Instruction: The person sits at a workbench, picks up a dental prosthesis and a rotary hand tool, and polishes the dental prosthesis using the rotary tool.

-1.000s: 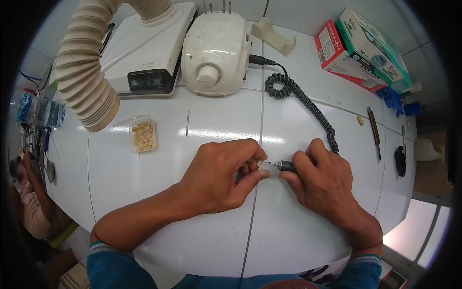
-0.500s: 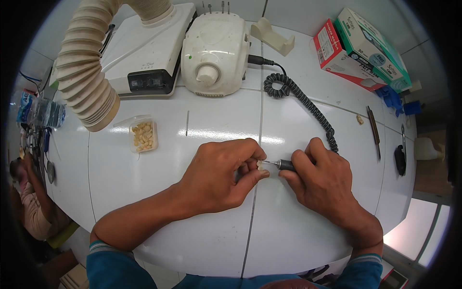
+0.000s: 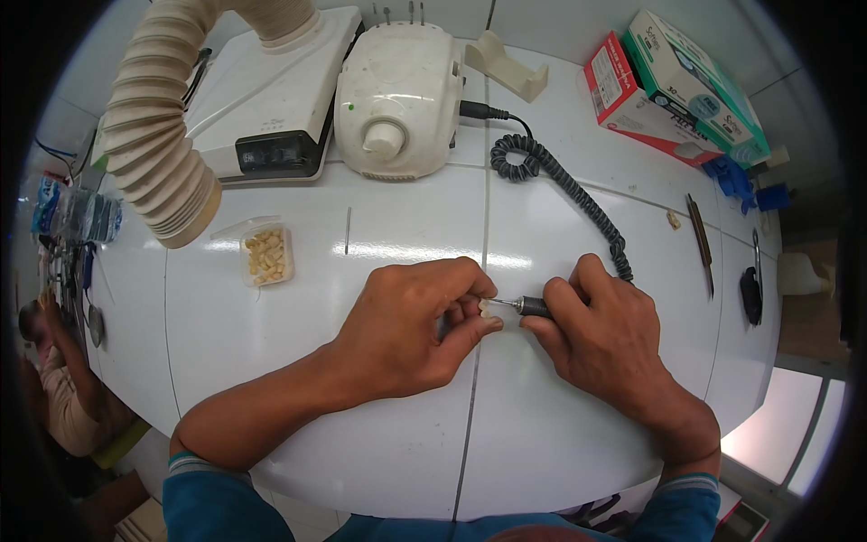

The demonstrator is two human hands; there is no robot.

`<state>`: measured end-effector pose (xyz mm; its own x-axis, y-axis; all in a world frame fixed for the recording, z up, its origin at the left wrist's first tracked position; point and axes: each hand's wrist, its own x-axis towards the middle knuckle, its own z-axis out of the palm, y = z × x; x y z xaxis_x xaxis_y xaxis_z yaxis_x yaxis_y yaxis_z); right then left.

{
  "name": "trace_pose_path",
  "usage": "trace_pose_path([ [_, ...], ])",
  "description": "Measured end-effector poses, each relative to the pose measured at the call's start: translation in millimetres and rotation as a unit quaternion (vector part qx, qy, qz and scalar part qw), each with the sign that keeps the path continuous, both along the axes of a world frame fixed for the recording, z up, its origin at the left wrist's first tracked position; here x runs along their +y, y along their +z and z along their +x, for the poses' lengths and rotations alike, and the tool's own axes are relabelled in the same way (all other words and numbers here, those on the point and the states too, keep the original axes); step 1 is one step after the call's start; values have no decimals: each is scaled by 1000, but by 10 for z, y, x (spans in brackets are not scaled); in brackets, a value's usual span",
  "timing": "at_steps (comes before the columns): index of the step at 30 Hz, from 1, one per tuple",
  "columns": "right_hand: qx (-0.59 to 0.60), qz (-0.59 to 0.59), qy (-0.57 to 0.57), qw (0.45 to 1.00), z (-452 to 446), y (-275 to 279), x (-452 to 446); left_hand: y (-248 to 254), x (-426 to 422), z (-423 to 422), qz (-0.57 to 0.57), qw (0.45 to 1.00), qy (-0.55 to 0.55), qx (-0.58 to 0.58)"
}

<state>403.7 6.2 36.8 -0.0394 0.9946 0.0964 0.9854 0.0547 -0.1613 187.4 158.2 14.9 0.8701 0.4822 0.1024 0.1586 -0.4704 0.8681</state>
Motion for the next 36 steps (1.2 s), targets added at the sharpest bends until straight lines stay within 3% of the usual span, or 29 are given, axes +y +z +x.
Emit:
trace_pose_path([
  [36,-2,-3,-3,1000,-12,5,4,-17,4,-11,13,1000,-5,-1],
])
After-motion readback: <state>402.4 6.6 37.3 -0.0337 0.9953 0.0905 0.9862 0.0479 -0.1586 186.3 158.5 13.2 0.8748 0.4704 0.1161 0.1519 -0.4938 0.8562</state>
